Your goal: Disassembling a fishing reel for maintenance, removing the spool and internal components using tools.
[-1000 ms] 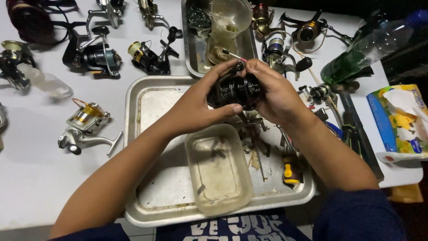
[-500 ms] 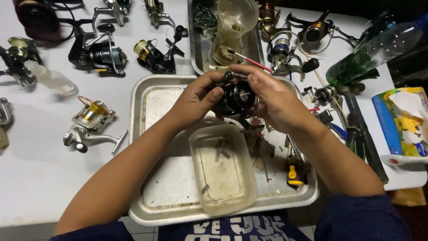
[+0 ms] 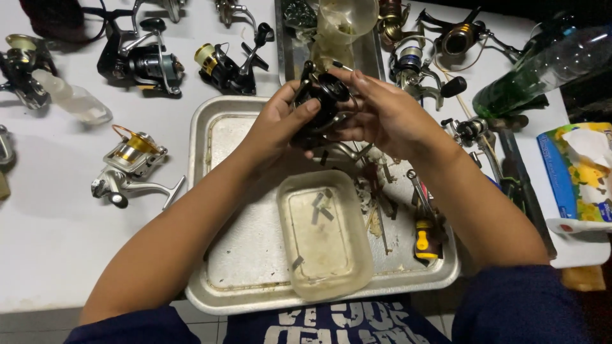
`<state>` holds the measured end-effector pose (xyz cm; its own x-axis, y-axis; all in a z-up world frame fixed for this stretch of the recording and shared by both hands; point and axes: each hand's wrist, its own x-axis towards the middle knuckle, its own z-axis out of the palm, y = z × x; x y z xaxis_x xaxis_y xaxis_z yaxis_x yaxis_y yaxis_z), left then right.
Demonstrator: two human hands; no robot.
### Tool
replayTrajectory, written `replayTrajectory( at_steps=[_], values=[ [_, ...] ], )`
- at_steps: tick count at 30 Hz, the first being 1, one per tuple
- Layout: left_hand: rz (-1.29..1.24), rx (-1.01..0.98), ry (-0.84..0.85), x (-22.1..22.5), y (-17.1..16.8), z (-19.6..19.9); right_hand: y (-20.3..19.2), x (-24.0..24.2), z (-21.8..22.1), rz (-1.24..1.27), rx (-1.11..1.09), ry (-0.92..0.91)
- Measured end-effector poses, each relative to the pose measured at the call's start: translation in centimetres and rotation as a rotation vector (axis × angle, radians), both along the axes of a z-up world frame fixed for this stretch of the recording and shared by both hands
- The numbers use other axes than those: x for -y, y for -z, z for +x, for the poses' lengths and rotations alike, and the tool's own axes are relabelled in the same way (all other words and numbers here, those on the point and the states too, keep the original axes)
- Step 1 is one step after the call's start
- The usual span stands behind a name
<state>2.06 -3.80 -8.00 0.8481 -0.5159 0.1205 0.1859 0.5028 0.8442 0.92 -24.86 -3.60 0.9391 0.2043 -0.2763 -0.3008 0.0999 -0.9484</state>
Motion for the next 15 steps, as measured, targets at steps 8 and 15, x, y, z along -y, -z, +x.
replayTrajectory(
  at_steps=[8, 15],
  values=[
    [0.054, -0.243, -0.206, 0.1, 0.3, 1.5, -2.4, 0.5, -0.5, -0.335, 0.171, -0.112],
    [0.032, -0.341, -0.164, -0.2, -0.4, 1.2, -2.1, -0.3, -2.1, -0.626, 0.350, -0.060]
  ],
)
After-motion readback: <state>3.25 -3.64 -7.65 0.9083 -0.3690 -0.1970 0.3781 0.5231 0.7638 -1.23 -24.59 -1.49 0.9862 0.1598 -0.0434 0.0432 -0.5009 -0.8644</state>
